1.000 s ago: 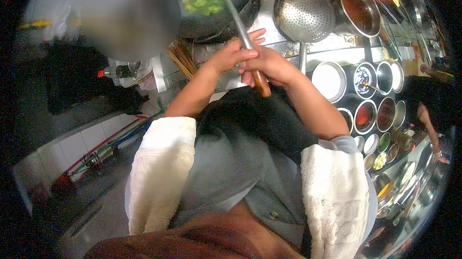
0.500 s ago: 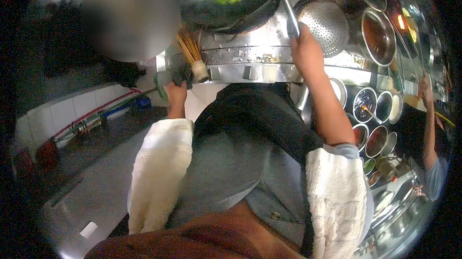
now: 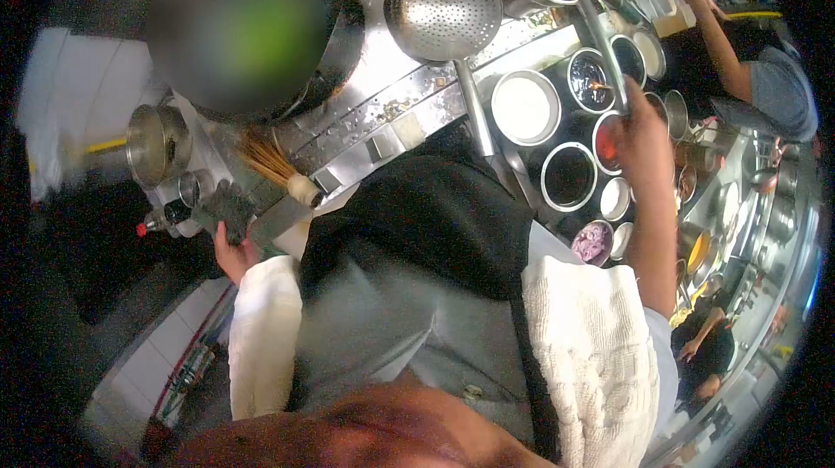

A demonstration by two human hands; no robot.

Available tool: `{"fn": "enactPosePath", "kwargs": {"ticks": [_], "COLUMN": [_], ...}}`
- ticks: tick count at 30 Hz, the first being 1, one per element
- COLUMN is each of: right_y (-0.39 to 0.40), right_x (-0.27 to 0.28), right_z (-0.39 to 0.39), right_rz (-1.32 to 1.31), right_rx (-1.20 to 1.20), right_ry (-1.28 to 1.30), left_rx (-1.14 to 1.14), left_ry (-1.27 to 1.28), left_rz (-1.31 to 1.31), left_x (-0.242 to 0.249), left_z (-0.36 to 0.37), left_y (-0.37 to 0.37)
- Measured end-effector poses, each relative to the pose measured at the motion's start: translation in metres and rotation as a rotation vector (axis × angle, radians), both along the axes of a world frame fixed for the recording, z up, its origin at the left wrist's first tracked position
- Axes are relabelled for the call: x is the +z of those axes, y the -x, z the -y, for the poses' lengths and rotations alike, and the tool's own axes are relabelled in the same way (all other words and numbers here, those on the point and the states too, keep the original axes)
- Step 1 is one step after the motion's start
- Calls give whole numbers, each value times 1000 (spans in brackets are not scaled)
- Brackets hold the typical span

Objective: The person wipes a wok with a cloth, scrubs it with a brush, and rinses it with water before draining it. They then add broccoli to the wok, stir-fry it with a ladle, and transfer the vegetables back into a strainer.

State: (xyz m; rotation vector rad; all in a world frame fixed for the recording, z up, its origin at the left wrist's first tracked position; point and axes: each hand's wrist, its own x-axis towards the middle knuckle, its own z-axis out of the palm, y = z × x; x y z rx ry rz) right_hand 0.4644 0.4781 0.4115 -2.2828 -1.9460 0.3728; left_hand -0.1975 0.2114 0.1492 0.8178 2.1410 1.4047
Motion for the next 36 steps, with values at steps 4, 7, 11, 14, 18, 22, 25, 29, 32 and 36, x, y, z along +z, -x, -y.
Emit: {"fn": "enactPosePath", "kwargs": {"ticks": [4,7,11,14,18,22,25,29,32,36], "right_y": [-20,-14,-11,-27,18,32,95,203,246,282], "right_x": [7,-5,-17,-20,31,30,-5,-79,-113,-154], "right_z": [-23,-48,-57,-37,5,6,-20,-39,-78,-107], "right_rz": [241,378,351,273,-376,-724,-719,-433,-414,-102], "right_rx": [16,76,123,67,-107,-49,114,433,534,622], "right_ry": [48,135,185,60,123,141,212,-7,96,23], "left_rx": [93,-36,-269,-285,115,-51,-113,96,163,-55], "left_ry": [-187,-48,236,140,-230,-340,-393,-330,-261,-358], "left_rz": [575,290,-13,206,1203,1342,1508,1561,1482,1526], "left_x": [66,39,49,20,71,88,100,97,69,26], "left_z": [-118,-141,-155,-159,-189,-207,-210,-212,-225,-253], "left_y": [-102,-138,-164,-149,-165,-168,-160,-160,-163,-174]}}
